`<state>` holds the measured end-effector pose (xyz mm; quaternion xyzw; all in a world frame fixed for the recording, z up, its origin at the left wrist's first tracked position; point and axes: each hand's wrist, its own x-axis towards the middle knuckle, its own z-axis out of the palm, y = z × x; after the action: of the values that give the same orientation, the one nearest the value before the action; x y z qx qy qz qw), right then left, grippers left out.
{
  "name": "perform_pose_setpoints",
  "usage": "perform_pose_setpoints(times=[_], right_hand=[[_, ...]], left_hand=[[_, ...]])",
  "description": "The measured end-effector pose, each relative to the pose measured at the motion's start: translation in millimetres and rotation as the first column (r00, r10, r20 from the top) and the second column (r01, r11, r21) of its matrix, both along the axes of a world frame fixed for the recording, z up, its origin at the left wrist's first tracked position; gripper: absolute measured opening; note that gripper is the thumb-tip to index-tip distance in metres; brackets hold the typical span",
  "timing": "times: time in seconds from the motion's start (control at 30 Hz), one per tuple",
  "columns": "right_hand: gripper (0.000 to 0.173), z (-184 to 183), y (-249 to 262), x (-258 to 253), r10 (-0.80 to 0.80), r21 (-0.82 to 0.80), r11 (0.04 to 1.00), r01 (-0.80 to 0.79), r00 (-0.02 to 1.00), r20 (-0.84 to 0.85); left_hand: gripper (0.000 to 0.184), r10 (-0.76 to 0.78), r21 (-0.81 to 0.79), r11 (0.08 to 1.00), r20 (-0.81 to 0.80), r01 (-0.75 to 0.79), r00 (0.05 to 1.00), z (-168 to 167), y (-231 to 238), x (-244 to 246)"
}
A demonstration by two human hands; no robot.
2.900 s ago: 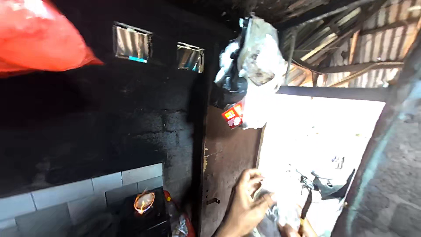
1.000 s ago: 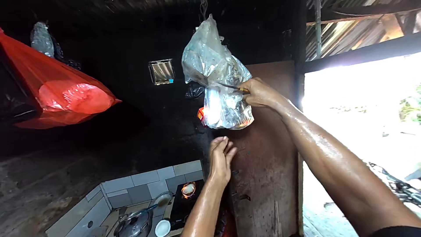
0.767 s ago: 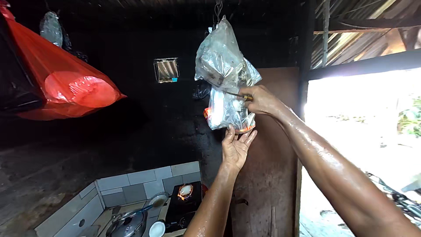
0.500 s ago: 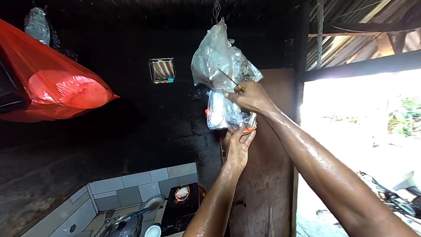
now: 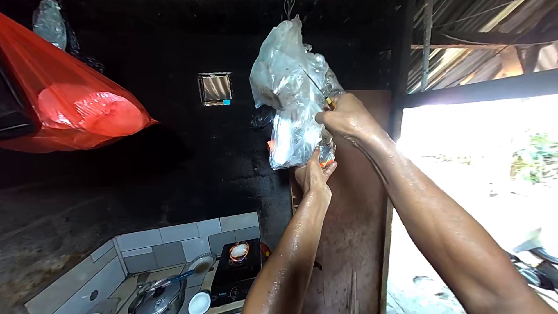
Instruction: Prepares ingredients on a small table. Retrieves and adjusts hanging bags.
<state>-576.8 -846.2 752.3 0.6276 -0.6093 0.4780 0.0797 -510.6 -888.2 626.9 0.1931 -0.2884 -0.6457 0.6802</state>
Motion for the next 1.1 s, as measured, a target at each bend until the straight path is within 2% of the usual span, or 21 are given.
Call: perform_pose_setpoints(times=[0.07,0.13,0.2,0.23,0.3,0.37,0.4,0.47,0.53,0.6,0.63,0.7,0.73,0.8,0.83,0.87,0.93,1.03,1.1], right_hand=[[0.023,-9,-4,-11,0.061,-0.011,0.998,-0.061,0.998,-0.002],[0.031,-19,-11,-21,0.112,-0.017,0.994,-0.112,0.993,0.021],[0.04,-29,-17,-31,0.131,-0.048,0.99,-0.13,0.991,0.007],[0.038,-33,-18,-36,0.135,-0.071,0.988,-0.135,0.991,-0.002],[0.028,-43,-14,-45,0.134,-0.119,0.984,-0.133,0.991,-0.002],[0.025,-54,0,-50,0.088,-0.165,0.983,-0.081,0.996,0.034],[0.029,-60,8,-53,0.051,-0.184,0.982,-0.039,0.997,0.059],[0.035,-74,22,-61,-0.025,-0.256,0.965,0.051,0.994,0.103],[0.028,-79,42,-54,-0.098,-0.38,0.916,0.125,0.991,0.09],[0.022,-75,59,-30,-0.078,-0.525,0.85,0.046,0.996,-0.039],[0.023,-68,64,-14,-0.04,-0.564,0.824,-0.052,0.988,-0.149],[0.034,-53,62,23,-0.021,-0.519,0.831,-0.199,0.922,-0.386],[0.044,-45,56,42,-0.075,-0.467,0.866,-0.176,0.879,-0.471],[0.065,-37,34,75,-0.274,-0.39,0.92,0.035,0.769,-0.578],[0.071,-35,22,86,-0.372,-0.372,0.914,0.16,0.696,-0.614],[0.069,-34,11,92,-0.443,-0.374,0.893,0.25,0.633,-0.635],[0.048,-35,0,91,-0.492,-0.404,0.868,0.288,0.604,-0.627],[0.025,-36,5,79,-0.422,-0.442,0.879,0.176,0.719,-0.552],[0.016,-37,8,69,-0.352,-0.47,0.877,0.105,0.805,-0.477]], left_hand=[[0.055,-0.032,-0.025,0.999,-0.029,0.031,0.999,-3,3,1],[0.061,-0.102,-0.088,0.991,-0.066,0.096,0.993,-12,4,4],[0.076,-0.186,-0.154,0.973,-0.084,0.172,0.979,-26,4,9],[0.083,-0.22,-0.17,0.963,-0.062,0.206,0.974,-34,5,13],[0.091,-0.268,-0.153,0.95,0.053,0.273,0.962,-50,8,28],[0.082,-0.304,-0.093,0.94,0.211,0.329,0.929,-65,8,51],[0.076,-0.286,-0.067,0.947,0.274,0.315,0.918,-70,7,64],[0.064,-0.108,-0.116,0.981,0.349,0.157,0.931,-75,-1,89],[0.052,0.159,-0.242,0.967,0.338,-0.078,0.927,-68,-21,110],[0.042,0.335,-0.347,0.909,0.276,-0.232,0.901,-45,-43,124],[0.04,0.361,-0.388,0.888,0.261,-0.245,0.895,-31,-53,128],[0.041,0.302,-0.43,0.891,0.316,-0.148,0.9,-2,-68,131],[0.046,0.227,-0.425,0.903,0.367,-0.055,0.902,13,-71,132],[0.051,0.083,-0.408,0.907,0.406,0.1,0.91,34,-75,129],[0.049,0.062,-0.443,0.887,0.388,0.127,0.92,39,-75,127],[0.045,0.07,-0.5,0.857,0.354,0.126,0.932,39,-74,126],[0.04,0.096,-0.546,0.834,0.29,0.083,0.952,33,-67,125],[0.043,-0.021,-0.459,0.879,0.23,0.128,0.973,22,-79,128],[0.054,-0.208,-0.339,0.896,0.253,0.288,0.945,25,-84,135]])
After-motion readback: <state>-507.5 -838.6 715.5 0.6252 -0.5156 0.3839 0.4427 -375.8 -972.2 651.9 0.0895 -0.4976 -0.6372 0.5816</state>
